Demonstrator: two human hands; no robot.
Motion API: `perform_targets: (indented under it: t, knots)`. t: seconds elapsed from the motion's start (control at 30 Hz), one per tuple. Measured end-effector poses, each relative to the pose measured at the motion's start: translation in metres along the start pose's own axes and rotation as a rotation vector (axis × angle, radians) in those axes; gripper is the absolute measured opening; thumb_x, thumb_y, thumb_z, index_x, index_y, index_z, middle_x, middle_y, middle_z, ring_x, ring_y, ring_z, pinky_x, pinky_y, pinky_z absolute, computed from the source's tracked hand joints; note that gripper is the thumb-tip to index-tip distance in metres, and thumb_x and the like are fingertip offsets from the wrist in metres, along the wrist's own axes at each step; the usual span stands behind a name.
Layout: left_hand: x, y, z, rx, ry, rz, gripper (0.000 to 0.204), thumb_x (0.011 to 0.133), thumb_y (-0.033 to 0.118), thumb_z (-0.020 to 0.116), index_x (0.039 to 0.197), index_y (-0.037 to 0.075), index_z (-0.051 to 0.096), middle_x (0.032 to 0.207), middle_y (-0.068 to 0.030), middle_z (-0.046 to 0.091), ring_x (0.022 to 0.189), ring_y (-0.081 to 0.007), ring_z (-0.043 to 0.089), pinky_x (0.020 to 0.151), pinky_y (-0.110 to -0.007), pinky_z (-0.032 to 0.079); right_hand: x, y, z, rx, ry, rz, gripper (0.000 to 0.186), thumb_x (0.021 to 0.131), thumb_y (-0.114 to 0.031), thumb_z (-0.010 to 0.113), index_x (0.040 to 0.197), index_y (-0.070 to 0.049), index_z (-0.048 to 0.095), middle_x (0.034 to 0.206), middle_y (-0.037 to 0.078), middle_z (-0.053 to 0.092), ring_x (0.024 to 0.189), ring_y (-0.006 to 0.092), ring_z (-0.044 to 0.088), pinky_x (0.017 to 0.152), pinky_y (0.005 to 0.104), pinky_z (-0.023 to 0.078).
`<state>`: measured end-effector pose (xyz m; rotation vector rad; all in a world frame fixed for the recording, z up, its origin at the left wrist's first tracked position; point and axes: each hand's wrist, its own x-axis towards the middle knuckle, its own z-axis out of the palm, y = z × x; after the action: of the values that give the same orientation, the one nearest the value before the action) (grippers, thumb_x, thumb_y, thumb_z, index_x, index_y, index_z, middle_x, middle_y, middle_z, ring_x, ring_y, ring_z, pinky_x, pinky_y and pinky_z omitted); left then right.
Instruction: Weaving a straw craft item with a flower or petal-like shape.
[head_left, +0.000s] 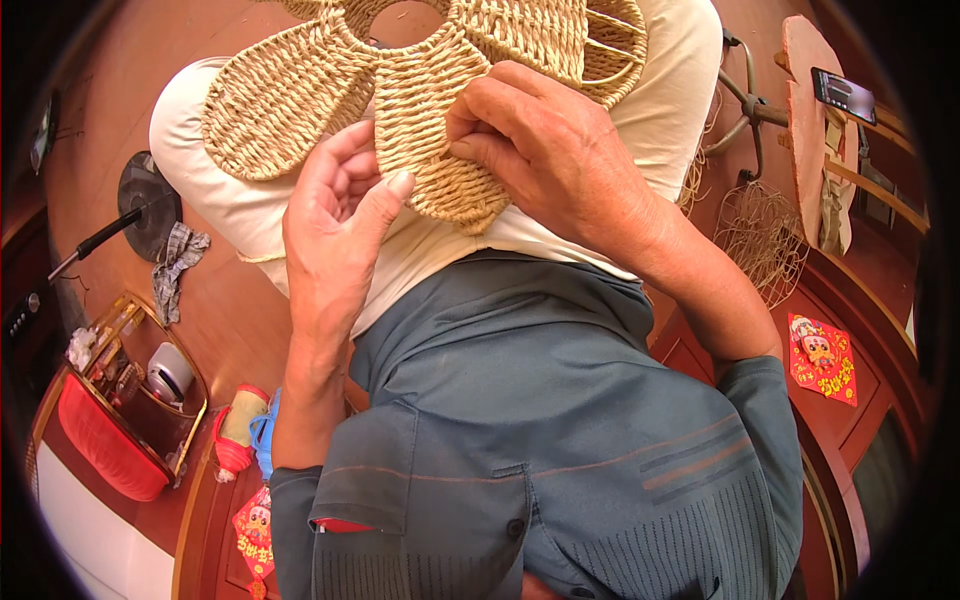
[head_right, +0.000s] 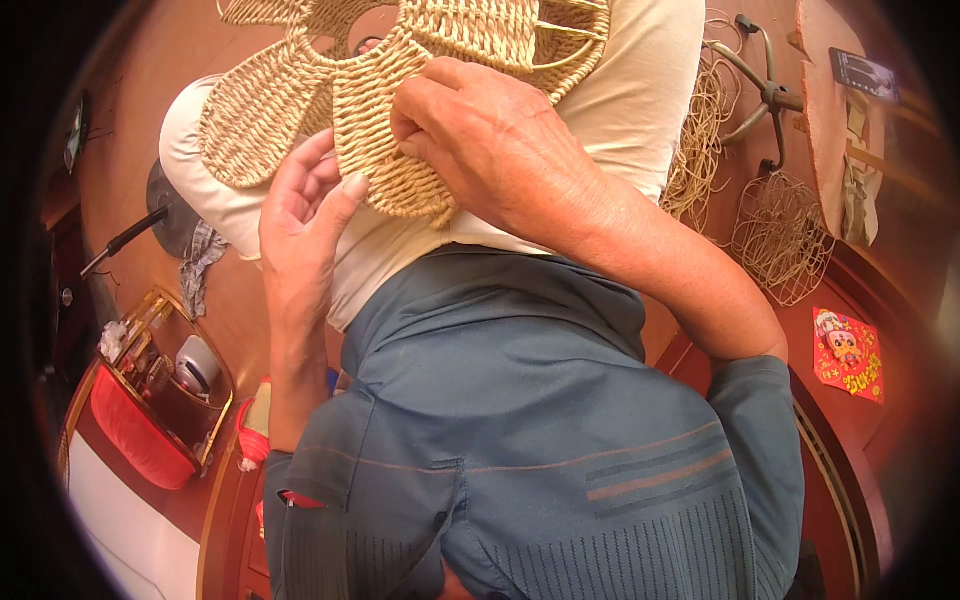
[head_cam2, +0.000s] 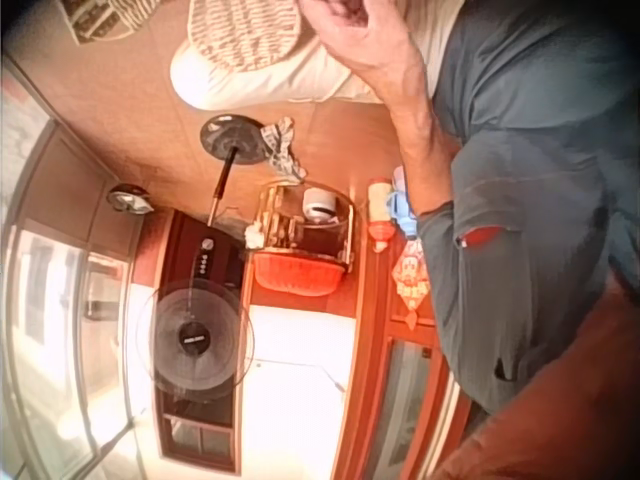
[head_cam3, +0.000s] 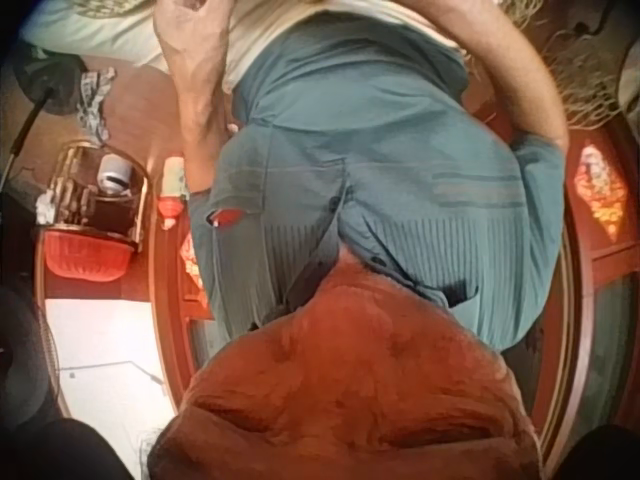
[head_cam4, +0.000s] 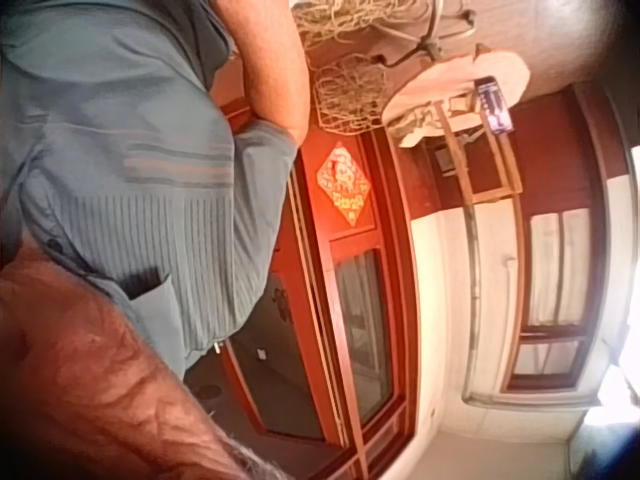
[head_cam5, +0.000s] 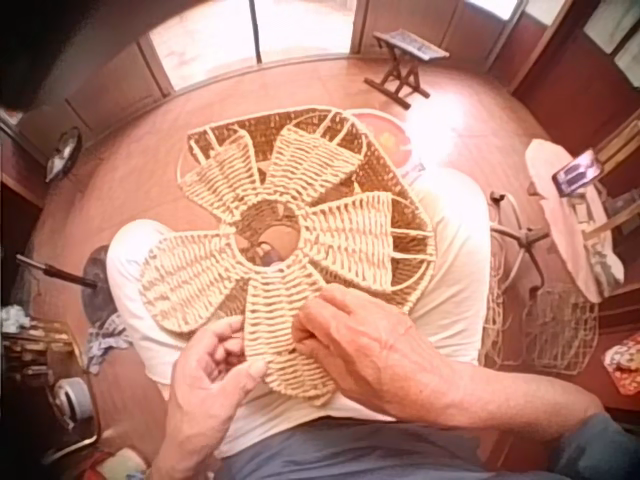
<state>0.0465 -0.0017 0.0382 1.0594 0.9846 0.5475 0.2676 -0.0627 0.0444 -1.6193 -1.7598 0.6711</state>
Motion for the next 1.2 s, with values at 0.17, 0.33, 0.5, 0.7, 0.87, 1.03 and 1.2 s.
perform_targets:
  t: [0.17,0.33,0.5,0.7,0.87,1.03,1.2]
  knots:
    - [0.007,0.007,0.002,-0.044,-0.066,-0.078,0.062,0.102,0.005,0.07,0.157,-0.011,0.046,0.138,-0.0175,0.071,0.126,-0.019,0.068,0.112,-0.035,0.053,0.0,-0.001,-0.001,0.04,0.01,0.033,0.013,0.095,-0.01,0.074,0.101,-0.004,0.064,0.099,0.014,0.066,0.097,0.0382,0.068,0.084,0.0481,0.056]
    - [0.013,0.004,0.003,-0.147,-0.086,-0.14,0.063,0.1,0.003,0.068,0.157,-0.012,0.045,0.143,-0.0185,0.069,0.131,-0.0205,0.067,0.115,-0.035,0.051,-0.002,0.001,0.0,0.028,0.023,0.028,0.012,0.095,-0.01,0.073,0.101,-0.005,0.064,0.098,0.013,0.066,0.097,0.038,0.068,0.084,0.0481,0.056]
    - [0.017,0.003,-0.001,-0.288,-0.17,-0.237,0.064,0.097,0.0,0.068,0.157,-0.01,0.046,0.142,-0.016,0.07,0.129,-0.0191,0.068,0.115,-0.034,0.051,-0.003,-0.001,0.001,0.011,0.025,0.022,0.01,0.095,-0.01,0.072,0.1,-0.005,0.065,0.098,0.013,0.066,0.097,0.0374,0.068,0.084,0.048,0.056]
    - [0.025,0.0,-0.004,-0.34,-0.252,-0.248,0.067,0.092,0.001,0.07,0.155,-0.007,0.048,0.144,-0.0126,0.068,0.131,-0.0185,0.066,0.116,-0.035,0.048,-0.004,0.0,0.003,0.045,0.093,-0.004,0.013,0.093,-0.004,0.078,0.101,-0.003,0.069,0.092,0.01,0.064,0.085,0.0273,0.067,0.075,0.0385,0.055]
    - [0.031,-0.001,-0.009,-0.325,-0.302,-0.273,0.07,0.09,0.003,0.07,0.156,-0.006,0.048,0.146,-0.0125,0.066,0.132,-0.0189,0.065,0.117,-0.035,0.047,-0.012,-0.001,-0.003,0.094,0.081,0.018,0.012,0.093,-0.006,0.075,0.102,-0.005,0.068,0.094,0.012,0.065,0.092,0.0344,0.067,0.081,0.0444,0.056]
    - [0.033,0.002,-0.009,-0.32,-0.333,-0.271,0.07,0.09,0.004,0.071,0.156,-0.007,0.048,0.146,-0.0127,0.066,0.132,-0.0194,0.065,0.116,-0.035,0.048,-0.018,-0.003,0.002,0.03,0.081,-0.003,0.014,0.09,-0.008,0.078,0.101,-0.006,0.069,0.094,0.011,0.064,0.091,0.0341,0.066,0.08,0.0449,0.055]
    - [0.032,-0.001,-0.009,-0.33,-0.32,-0.274,0.07,0.091,0.003,0.07,0.156,-0.007,0.048,0.146,-0.0129,0.066,0.133,-0.0193,0.064,0.116,-0.035,0.049,-0.017,-0.009,0.008,-0.06,0.104,-0.006,0.015,0.09,-0.01,0.079,0.1,-0.006,0.069,0.094,0.011,0.062,0.092,0.0344,0.066,0.081,0.0459,0.055]
